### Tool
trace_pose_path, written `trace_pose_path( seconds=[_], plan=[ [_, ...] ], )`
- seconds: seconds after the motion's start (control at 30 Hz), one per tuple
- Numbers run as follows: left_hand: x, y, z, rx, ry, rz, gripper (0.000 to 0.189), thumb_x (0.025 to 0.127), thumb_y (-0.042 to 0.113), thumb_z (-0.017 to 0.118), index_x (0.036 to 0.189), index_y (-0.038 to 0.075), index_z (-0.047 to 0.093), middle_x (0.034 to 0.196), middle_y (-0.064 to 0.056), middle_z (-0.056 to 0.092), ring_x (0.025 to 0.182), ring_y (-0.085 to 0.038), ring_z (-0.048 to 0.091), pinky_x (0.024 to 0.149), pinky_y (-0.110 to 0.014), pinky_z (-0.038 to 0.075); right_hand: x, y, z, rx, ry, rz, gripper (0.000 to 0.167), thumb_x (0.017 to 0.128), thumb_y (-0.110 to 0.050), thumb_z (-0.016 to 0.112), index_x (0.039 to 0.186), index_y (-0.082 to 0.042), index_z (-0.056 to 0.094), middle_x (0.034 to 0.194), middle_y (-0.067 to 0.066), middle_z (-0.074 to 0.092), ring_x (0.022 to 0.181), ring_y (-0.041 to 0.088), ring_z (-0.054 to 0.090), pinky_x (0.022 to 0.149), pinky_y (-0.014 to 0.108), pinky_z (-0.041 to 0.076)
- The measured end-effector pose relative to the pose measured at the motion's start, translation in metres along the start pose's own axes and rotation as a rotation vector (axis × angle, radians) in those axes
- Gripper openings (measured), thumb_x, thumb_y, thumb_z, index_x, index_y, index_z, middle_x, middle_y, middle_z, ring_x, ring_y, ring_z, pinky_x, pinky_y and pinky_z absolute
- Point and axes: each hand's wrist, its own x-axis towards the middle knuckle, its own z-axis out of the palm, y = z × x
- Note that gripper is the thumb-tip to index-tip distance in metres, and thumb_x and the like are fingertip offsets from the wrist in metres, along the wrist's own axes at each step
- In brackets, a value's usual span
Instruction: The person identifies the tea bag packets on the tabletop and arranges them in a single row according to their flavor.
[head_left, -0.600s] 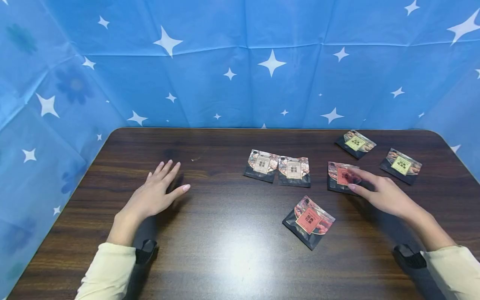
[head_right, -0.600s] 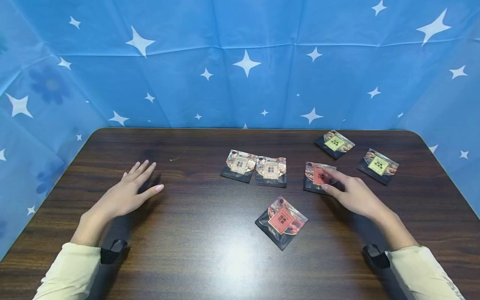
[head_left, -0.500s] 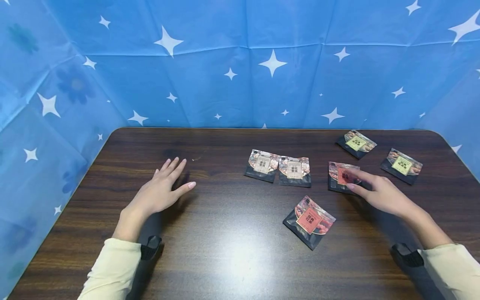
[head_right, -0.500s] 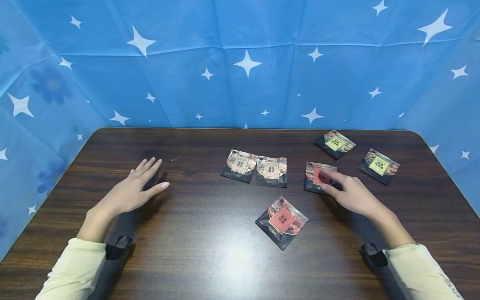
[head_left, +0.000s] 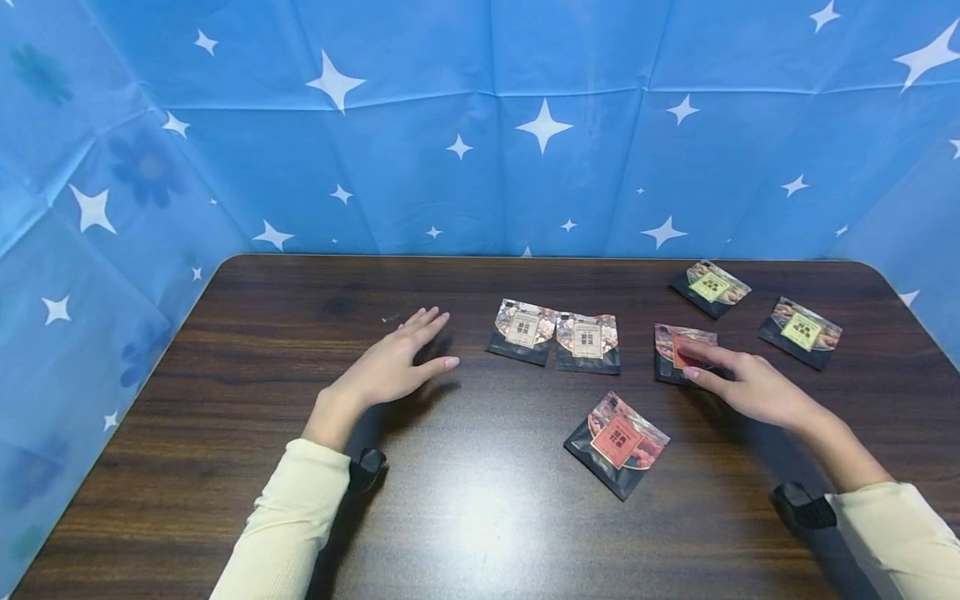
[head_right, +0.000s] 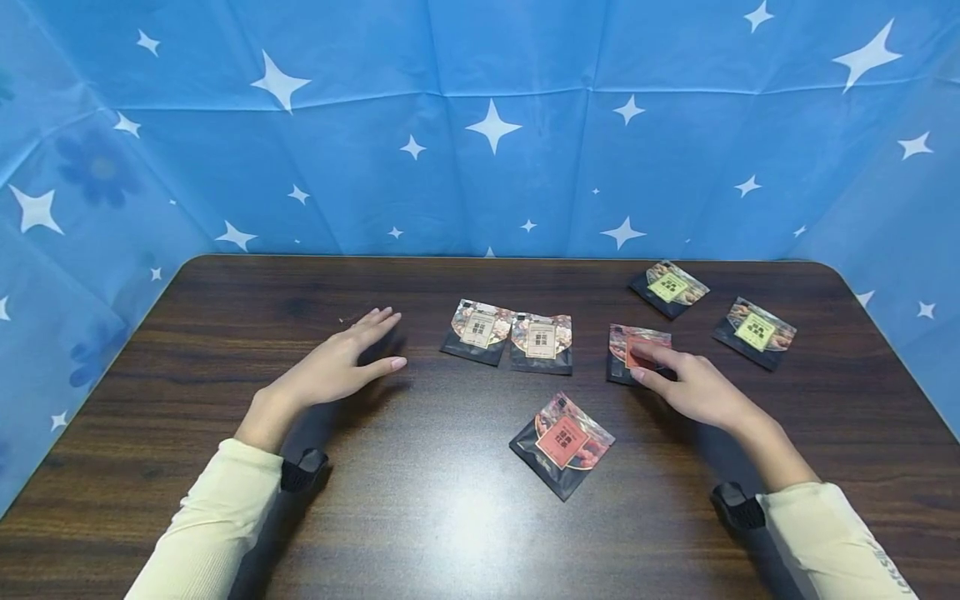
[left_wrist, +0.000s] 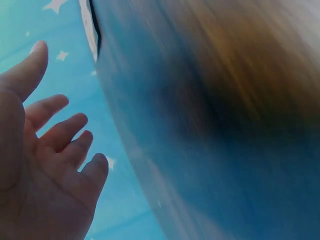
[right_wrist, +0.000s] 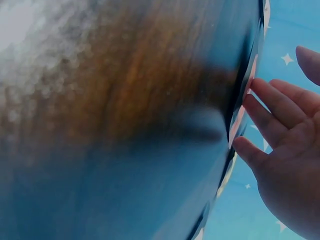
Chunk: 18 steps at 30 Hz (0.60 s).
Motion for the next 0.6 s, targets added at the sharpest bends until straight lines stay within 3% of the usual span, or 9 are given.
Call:
trace_pose_path(
  seconds=[0.37, 0.6],
  plan=[
    [0.045, 0.038, 0.023, 0.016, -0.087, 0.075, 0.064, 0.093, 0.037, 0.052, 0.143, 0.005, 0.03, 0.148, -0.013, 0.024, 0.136, -0.026, 0.015, 0.105, -0.046, 0.016, 0.0, 0.002, 0.0, 0.005, -0.003, -0.014, 0.06, 0.096, -0.044, 0.04, 0.138, -0.002, 0.038, 0.135, 0.029, 0.037, 0.121, 0.048, 0.033, 0.091, 0.06, 0.028],
    [0.062, 0.056, 0.035, -0.001, -0.139, 0.104, 0.064, 0.093, 0.037, 0.052, 0.144, 0.006, 0.029, 0.148, -0.011, 0.025, 0.136, -0.022, 0.018, 0.106, -0.038, 0.017, 0.001, 0.002, 0.0, -0.014, 0.001, -0.014, 0.059, 0.096, -0.044, 0.041, 0.138, -0.003, 0.039, 0.135, 0.029, 0.037, 0.12, 0.048, 0.034, 0.09, 0.06, 0.029]
  ],
)
